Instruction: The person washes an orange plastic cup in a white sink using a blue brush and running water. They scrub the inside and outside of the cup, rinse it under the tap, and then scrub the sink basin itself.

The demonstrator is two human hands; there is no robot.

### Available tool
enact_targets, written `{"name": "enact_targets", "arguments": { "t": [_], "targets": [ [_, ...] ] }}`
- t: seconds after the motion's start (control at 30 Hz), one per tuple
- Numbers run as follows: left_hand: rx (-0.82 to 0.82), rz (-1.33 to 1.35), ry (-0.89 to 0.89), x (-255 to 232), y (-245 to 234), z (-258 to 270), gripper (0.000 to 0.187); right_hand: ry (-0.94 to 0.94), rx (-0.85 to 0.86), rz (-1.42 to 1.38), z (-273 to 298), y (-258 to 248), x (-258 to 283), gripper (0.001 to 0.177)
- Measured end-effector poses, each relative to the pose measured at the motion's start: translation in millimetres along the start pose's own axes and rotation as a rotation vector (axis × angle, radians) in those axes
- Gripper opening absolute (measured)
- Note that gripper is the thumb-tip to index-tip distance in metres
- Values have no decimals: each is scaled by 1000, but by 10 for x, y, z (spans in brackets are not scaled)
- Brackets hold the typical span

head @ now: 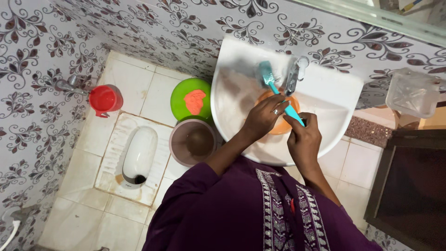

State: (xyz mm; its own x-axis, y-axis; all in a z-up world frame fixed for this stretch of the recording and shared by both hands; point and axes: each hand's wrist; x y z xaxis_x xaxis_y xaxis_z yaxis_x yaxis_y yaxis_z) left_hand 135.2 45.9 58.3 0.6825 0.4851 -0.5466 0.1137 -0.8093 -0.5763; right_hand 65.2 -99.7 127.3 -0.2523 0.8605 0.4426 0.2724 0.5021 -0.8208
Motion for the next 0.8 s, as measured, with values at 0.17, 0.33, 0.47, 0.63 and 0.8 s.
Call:
{"name": "enact_targets", "arguments": {
  "t": [0.17, 0.33, 0.47, 0.63, 0.8],
  "targets": [
    [-10, 125, -46, 56, -20, -11, 23, -120, 88, -168, -178, -34, 189, 45],
    [46, 254, 85, 308, 69, -19, 20, -327, 63, -153, -516, 17, 248, 50],
    [174, 568, -162, 712, 404, 1, 39, -450, 62, -163, -784, 241, 74, 54],
    [127, 692, -173, 1348, 1172, 316, 32, -478, -67, -312, -1018, 686, -187, 37],
    [-83, 1314, -639, 1132, 1670, 733, 35, -482, -93, -295, -616, 641, -163, 24]
  ]
}}
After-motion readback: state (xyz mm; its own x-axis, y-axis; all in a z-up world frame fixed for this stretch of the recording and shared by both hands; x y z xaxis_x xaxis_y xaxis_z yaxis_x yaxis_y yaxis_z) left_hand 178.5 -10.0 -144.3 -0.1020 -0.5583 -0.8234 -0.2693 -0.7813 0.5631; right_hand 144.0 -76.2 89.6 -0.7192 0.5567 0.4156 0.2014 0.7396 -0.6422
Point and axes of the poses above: each hand's wrist, its own z-axis away from the middle knuckle, its own y-axis out of the palm, x = y × z, and after that the axes turned 3 degrees about x, right-handed
